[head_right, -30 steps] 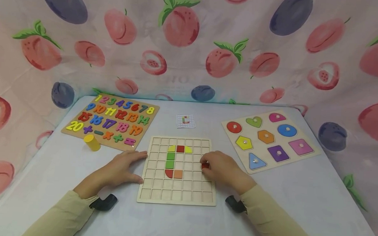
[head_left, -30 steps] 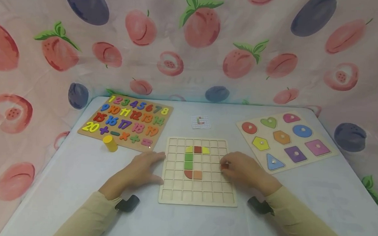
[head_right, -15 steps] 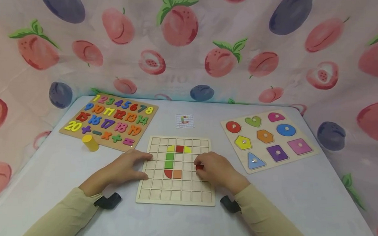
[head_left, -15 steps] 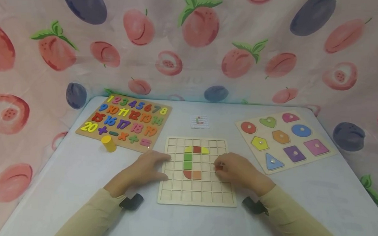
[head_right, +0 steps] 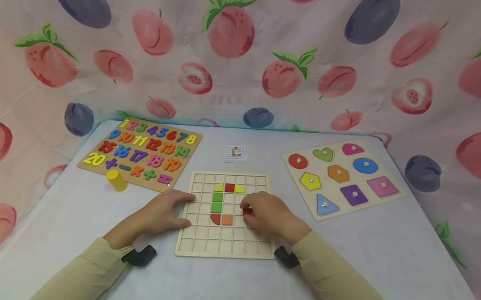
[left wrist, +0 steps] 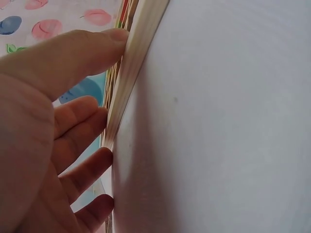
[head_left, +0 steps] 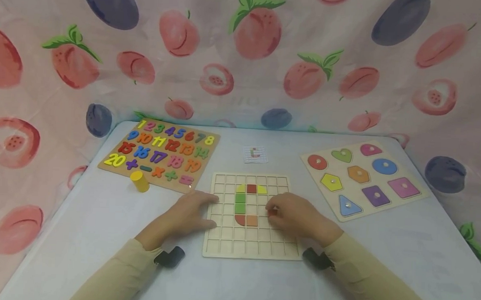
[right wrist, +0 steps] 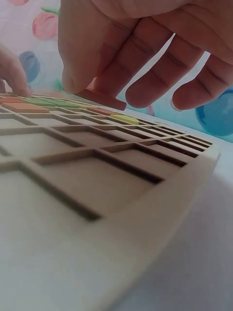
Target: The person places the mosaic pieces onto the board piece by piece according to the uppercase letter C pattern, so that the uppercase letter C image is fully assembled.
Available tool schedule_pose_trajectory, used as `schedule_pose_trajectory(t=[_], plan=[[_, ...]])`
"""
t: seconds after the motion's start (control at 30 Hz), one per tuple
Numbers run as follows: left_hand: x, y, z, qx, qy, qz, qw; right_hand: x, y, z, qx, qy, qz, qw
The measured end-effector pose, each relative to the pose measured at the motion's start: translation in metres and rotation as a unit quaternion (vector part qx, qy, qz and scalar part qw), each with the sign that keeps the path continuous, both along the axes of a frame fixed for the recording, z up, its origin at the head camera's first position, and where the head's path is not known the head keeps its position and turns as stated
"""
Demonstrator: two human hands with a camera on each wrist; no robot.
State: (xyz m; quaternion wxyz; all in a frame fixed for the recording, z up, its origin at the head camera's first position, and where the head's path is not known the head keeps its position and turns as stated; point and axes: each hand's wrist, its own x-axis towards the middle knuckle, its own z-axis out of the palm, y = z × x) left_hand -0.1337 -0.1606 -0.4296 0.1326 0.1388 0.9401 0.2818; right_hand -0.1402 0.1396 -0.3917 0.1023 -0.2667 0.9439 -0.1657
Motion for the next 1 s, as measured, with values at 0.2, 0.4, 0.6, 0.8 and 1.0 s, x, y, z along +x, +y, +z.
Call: schedule_pose_trajectory(t=[0.2, 0.4, 0.6, 0.8, 1.0], plan=[[-0.004, 0.004, 0.0, 0.003, -0.007, 0.003, 1.0, -0.002, -0.005, -0.003, 0.006, -0.01, -0.006, 1.0], [-0.009, 0.007, 0.001, 0.001, -0.013, 0.006, 0.9999, -0.005, -0.01, -0.006, 0.018, 0.008, 0.0, 1.0], [-0.01, 0.008, 0.004, 0.004, -0.005, -0.002, 1.0, -0.008, -0.015, -0.007, 0.02, 0.019, 0.008, 1.0], [-0.012, 0.009, 0.005, 0.008, -0.004, -0.004, 0.9999, -0.009, -0.018, -0.009, 0.023, 0.008, 0.003, 1.0], [-0.014, 0.01, 0.005, 0.011, -0.012, -0.001, 0.9999, -0.01, -0.02, -0.01, 0.024, -0.006, -0.009, 1.0]])
